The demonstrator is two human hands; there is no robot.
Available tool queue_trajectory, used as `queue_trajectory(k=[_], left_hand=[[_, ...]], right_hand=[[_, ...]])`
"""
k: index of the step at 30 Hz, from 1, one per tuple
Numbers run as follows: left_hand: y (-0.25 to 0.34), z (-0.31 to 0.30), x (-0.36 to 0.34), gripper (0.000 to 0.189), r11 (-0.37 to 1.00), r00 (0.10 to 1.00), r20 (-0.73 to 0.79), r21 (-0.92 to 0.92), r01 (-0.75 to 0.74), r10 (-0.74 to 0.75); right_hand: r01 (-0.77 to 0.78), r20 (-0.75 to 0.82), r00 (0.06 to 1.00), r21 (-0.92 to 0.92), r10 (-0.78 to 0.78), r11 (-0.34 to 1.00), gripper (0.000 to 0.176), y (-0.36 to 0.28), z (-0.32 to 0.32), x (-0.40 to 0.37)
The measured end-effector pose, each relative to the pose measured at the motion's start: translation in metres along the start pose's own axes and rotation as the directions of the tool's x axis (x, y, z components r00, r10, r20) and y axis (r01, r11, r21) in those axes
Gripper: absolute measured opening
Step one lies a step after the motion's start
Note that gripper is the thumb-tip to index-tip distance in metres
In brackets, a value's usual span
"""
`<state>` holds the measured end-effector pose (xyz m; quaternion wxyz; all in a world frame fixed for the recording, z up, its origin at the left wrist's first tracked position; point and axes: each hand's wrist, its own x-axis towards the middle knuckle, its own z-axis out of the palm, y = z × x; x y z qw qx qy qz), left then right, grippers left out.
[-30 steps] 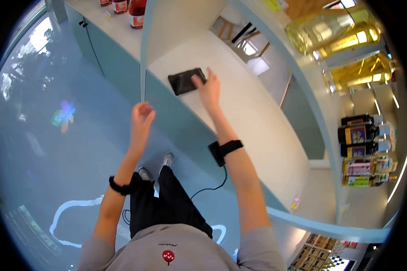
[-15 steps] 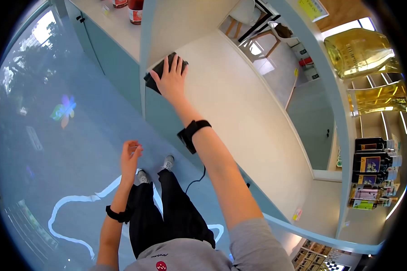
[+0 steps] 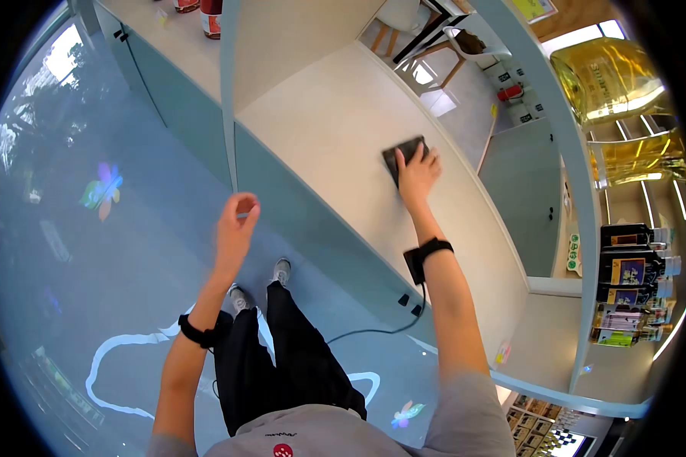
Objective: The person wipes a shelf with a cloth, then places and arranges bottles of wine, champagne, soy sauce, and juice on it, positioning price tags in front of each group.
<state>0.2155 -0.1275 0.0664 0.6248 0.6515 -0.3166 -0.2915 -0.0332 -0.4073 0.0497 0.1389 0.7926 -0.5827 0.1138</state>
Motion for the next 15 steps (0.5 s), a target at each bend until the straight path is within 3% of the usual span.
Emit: queue_trajectory(k=[2, 6, 8, 11, 15], left_hand=[[0.007, 0.021, 0.027, 0.013, 0.986, 0.986, -0.019, 0.034, -0.163, 0.164], [0.019, 0.066, 0.092, 0.015, 0.859, 0.876, -0.047, 0.231, -0.457, 0.480], [0.019, 0.081, 0.120, 0.019, 0.782, 0.819, -0.043, 0.329, -0.530, 0.573], [-0.002, 0.100, 0.142, 0.027, 0.674, 0.806, -0.032, 0.569, -0.471, 0.591], [-0.003, 0.101, 0.139, 0.037, 0.538, 0.815, 0.072, 0.717, -0.443, 0.576]], right_hand=[[0.005, 0.070, 0.997, 0.162, -0.016, 0.987, 0.066, 0.012, 0.020, -0.006], [0.275, 0.007, 0.960, 0.139, -0.279, 0.951, 0.063, -0.031, 0.034, -0.007], [0.182, 0.105, 0.970, 0.284, -0.219, 0.942, 0.063, -0.082, -0.001, 0.002], [0.182, 0.190, 0.950, 0.300, -0.246, 0.936, 0.064, -0.123, -0.004, 0.033], [0.205, 0.177, 0.942, 0.368, -0.284, 0.907, 0.066, -0.168, 0.004, 0.069]])
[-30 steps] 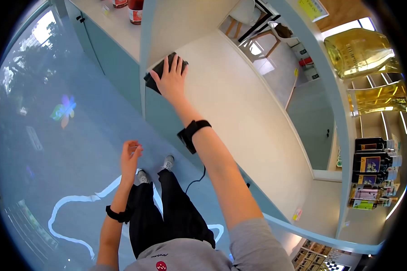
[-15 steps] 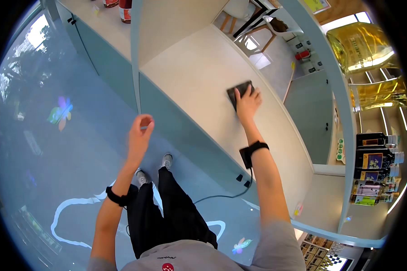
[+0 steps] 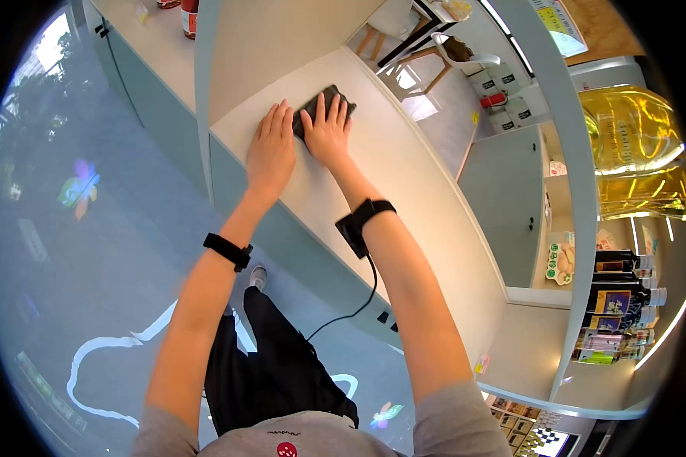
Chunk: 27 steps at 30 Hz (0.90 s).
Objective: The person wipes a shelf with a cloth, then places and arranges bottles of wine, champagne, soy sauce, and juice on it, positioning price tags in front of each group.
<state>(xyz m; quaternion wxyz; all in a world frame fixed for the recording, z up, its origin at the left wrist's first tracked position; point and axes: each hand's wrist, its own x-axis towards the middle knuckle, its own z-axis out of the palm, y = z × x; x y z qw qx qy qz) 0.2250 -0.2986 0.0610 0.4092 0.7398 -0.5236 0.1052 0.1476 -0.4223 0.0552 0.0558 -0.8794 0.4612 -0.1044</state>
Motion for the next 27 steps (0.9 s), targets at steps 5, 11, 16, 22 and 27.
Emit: queue_trajectory(k=[5, 11, 16, 22, 27], left_hand=[[-0.003, 0.004, 0.000, 0.036, 0.998, 1.000, -0.011, 0.059, -0.002, 0.002], [-0.009, 0.010, 0.000, 0.035, 0.998, 0.999, -0.043, 0.058, 0.001, 0.002], [-0.008, 0.012, -0.001, 0.034, 0.998, 0.999, -0.032, 0.060, -0.005, 0.007], [-0.007, 0.013, -0.002, 0.031, 0.998, 0.999, -0.033, 0.060, -0.017, 0.019], [-0.006, 0.008, -0.001, 0.031, 0.997, 0.999, -0.004, 0.068, -0.038, 0.038]], right_hand=[[0.033, 0.018, 0.999, 0.009, -0.033, 0.999, 0.067, -0.018, 0.005, 0.056], [-0.016, 0.036, 0.999, -0.042, 0.018, 0.999, 0.067, 0.015, -0.005, 0.090], [-0.260, 0.021, 0.965, -0.086, 0.262, 0.962, 0.070, 0.134, -0.021, 0.066], [-0.386, -0.084, 0.922, -0.155, 0.377, 0.909, 0.067, 0.246, -0.045, -0.029], [-0.541, -0.126, 0.841, -0.205, 0.526, 0.816, 0.066, 0.350, -0.056, -0.120]])
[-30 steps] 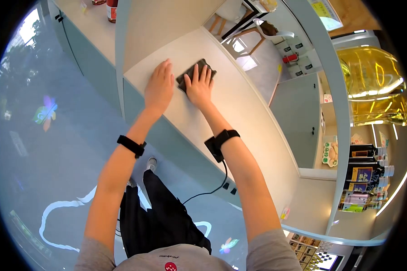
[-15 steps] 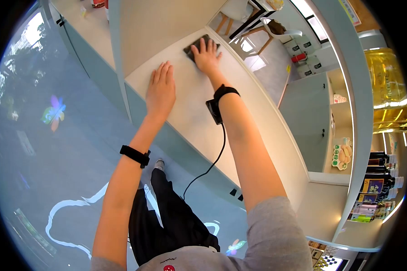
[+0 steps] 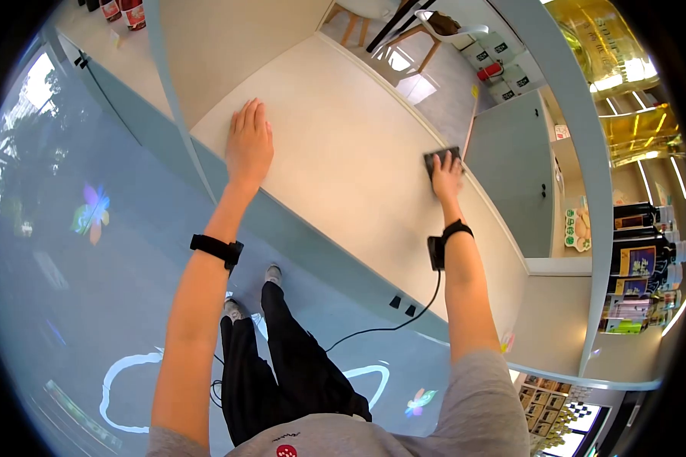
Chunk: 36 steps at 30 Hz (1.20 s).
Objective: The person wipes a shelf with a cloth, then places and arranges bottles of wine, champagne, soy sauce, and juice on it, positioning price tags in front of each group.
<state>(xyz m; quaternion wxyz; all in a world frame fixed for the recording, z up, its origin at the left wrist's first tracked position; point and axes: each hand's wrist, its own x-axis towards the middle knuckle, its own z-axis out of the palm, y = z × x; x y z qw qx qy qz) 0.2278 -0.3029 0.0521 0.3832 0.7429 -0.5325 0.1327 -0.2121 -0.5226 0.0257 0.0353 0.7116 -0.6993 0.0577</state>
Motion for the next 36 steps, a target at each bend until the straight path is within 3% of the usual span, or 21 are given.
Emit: queue_trajectory(k=[2, 6, 7, 10, 11, 12, 14, 16, 18, 22, 23, 24, 26, 30, 33, 35, 36], left_hand=[[0.000, -0.001, 0.000, 0.030, 1.000, 1.000, 0.010, 0.004, 0.004, -0.004], [0.002, 0.000, 0.000, 0.028, 0.999, 1.000, -0.011, 0.033, 0.023, -0.022], [0.003, 0.001, 0.000, 0.028, 0.998, 1.000, -0.012, 0.055, 0.017, -0.017], [0.006, 0.005, 0.002, 0.025, 0.999, 0.998, -0.067, 0.054, -0.001, 0.004], [0.006, 0.006, 0.001, 0.024, 0.999, 0.996, -0.093, 0.043, -0.006, 0.010], [0.007, 0.006, 0.000, 0.024, 0.999, 0.996, -0.084, 0.049, -0.018, 0.022], [0.006, 0.005, 0.000, 0.024, 0.997, 0.996, -0.070, 0.069, -0.042, 0.047], [0.003, 0.007, -0.001, 0.025, 0.997, 0.997, -0.055, 0.059, -0.053, 0.056], [0.001, 0.011, -0.002, 0.026, 0.996, 0.997, -0.045, 0.062, -0.059, 0.062], [0.001, 0.015, 0.000, 0.027, 0.992, 0.994, -0.008, 0.064, -0.107, 0.107], [0.002, 0.013, -0.001, 0.027, 0.992, 0.994, 0.004, 0.063, -0.110, 0.110], [0.003, 0.012, -0.001, 0.027, 0.991, 0.993, 0.013, 0.063, -0.116, 0.115], [0.003, 0.014, 0.000, 0.027, 0.989, 0.991, 0.027, 0.077, -0.130, 0.128], [0.003, 0.016, -0.001, 0.028, 0.987, 0.991, 0.039, 0.089, -0.130, 0.127], [0.010, 0.013, -0.002, 0.027, 0.980, 0.991, 0.060, 0.155, -0.129, 0.121], [0.014, 0.015, -0.002, 0.027, 0.975, 0.991, 0.054, 0.177, -0.132, 0.124], [0.014, 0.016, -0.001, 0.027, 0.976, 0.991, 0.043, 0.171, -0.135, 0.129]], right_hand=[[-0.195, 0.074, 0.977, -0.047, 0.198, 0.980, 0.067, 0.007, -0.026, -0.027], [-0.365, 0.066, 0.927, -0.074, 0.370, 0.928, 0.068, -0.011, -0.018, -0.027], [-0.341, 0.036, 0.939, -0.034, 0.343, 0.939, 0.066, -0.022, -0.013, -0.030], [0.001, -0.087, 0.996, 0.039, 0.002, 0.999, 0.057, -0.087, -0.017, -0.050], [0.170, -0.123, 0.977, -0.024, -0.172, 0.985, 0.056, -0.116, -0.018, -0.056], [0.277, -0.124, 0.955, 0.037, -0.270, 0.960, 0.056, -0.155, -0.034, -0.076], [0.435, -0.159, 0.893, 0.061, -0.422, 0.898, 0.058, -0.206, -0.023, -0.094], [0.497, -0.170, 0.864, 0.141, -0.474, 0.856, 0.062, -0.252, -0.034, -0.122], [0.529, -0.200, 0.845, 0.166, -0.497, 0.832, 0.064, -0.256, -0.040, -0.131], [0.501, -0.168, 0.860, 0.107, -0.481, 0.859, 0.060, -0.184, -0.037, -0.124], [0.449, -0.171, 0.889, 0.155, -0.424, 0.880, 0.060, -0.151, -0.040, -0.125], [0.398, -0.174, 0.909, 0.091, -0.379, 0.913, 0.059, -0.111, -0.036, -0.121], [0.209, -0.145, 0.970, 0.088, -0.195, 0.974, 0.058, -0.024, -0.049, -0.126], [-0.190, -0.157, 0.970, -0.031, 0.183, 0.981, 0.058, 0.162, -0.034, -0.163], [-0.317, -0.117, 0.944, -0.071, 0.308, 0.946, 0.058, 0.177, -0.041, -0.195], [-0.245, -0.132, 0.965, -0.151, 0.227, 0.958, 0.057, 0.158, -0.033, -0.204], [-0.053, -0.186, 0.982, -0.177, 0.020, 0.983, 0.055, 0.140, -0.033, -0.211]])
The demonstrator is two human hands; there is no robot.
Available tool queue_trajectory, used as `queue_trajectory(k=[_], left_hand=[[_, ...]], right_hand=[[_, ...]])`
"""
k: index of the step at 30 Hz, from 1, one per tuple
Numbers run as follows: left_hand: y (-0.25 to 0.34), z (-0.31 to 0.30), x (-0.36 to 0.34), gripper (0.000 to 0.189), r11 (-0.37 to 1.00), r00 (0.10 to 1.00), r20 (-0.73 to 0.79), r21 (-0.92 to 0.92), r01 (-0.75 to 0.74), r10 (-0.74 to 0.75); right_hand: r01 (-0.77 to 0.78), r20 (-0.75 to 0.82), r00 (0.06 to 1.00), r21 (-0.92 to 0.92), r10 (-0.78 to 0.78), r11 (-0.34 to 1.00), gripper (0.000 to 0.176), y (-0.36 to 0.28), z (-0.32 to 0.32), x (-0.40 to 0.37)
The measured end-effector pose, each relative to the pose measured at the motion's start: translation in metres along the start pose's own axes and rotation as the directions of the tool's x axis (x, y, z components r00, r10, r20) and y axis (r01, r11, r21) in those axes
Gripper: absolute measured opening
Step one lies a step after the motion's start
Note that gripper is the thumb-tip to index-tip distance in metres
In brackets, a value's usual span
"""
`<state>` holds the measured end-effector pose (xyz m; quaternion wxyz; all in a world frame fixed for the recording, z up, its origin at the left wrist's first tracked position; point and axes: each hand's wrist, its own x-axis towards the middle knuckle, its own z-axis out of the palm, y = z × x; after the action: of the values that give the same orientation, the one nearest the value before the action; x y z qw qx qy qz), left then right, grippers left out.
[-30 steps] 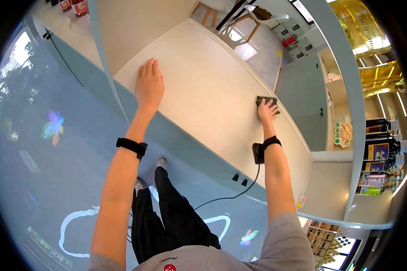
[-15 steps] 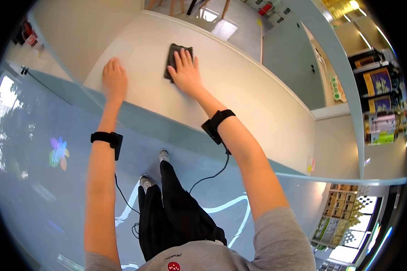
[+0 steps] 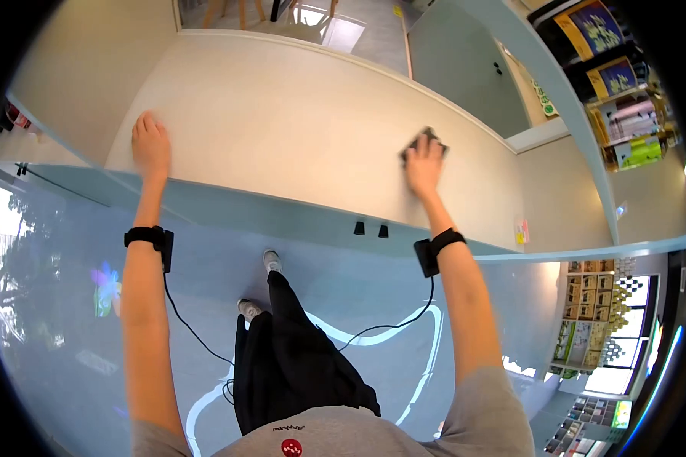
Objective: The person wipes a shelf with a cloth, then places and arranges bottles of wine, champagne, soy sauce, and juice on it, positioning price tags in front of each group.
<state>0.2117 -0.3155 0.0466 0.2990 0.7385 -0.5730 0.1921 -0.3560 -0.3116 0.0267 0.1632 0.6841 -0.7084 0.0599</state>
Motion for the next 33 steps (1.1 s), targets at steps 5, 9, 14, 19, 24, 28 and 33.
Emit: queue_trajectory(k=[5, 9, 14, 19, 24, 28, 33], left_hand=[[0.009, -0.007, -0.001, 0.029, 0.988, 0.999, -0.020, -0.149, -0.041, 0.038], [0.052, -0.014, -0.029, 0.029, 0.936, 0.999, -0.035, -0.351, -0.007, -0.006], [0.131, -0.032, -0.048, 0.030, 0.751, 0.979, 0.020, -0.637, 0.171, -0.205], [0.206, -0.027, -0.086, 0.032, 0.656, 0.968, 0.079, -0.722, 0.219, -0.236], [0.223, -0.034, -0.106, 0.035, 0.960, 0.998, -0.013, -0.273, -0.057, 0.056], [0.222, -0.030, -0.109, 0.034, 0.975, 0.996, 0.033, -0.211, -0.075, 0.083], [0.227, -0.033, -0.110, 0.034, 0.990, 0.995, 0.064, -0.121, -0.067, 0.075]], right_hand=[[0.431, -0.316, 0.883, 0.251, -0.347, 0.867, 0.038, -0.169, -0.053, -0.028], [0.502, -0.219, 0.864, 0.461, -0.454, 0.732, 0.055, -0.278, -0.082, -0.026], [0.599, -0.225, 0.791, 0.477, -0.569, 0.643, 0.055, -0.300, -0.077, 0.017], [0.473, -0.124, 0.872, 0.465, -0.474, 0.748, 0.057, -0.246, -0.040, 0.090], [0.179, -0.032, 0.983, 0.392, -0.181, 0.903, 0.055, -0.089, 0.001, 0.118], [-0.086, 0.089, 0.994, 0.247, 0.066, 0.965, 0.058, 0.062, 0.018, 0.102], [-0.262, 0.168, 0.955, 0.105, 0.242, 0.959, 0.060, 0.141, 0.017, 0.051]])
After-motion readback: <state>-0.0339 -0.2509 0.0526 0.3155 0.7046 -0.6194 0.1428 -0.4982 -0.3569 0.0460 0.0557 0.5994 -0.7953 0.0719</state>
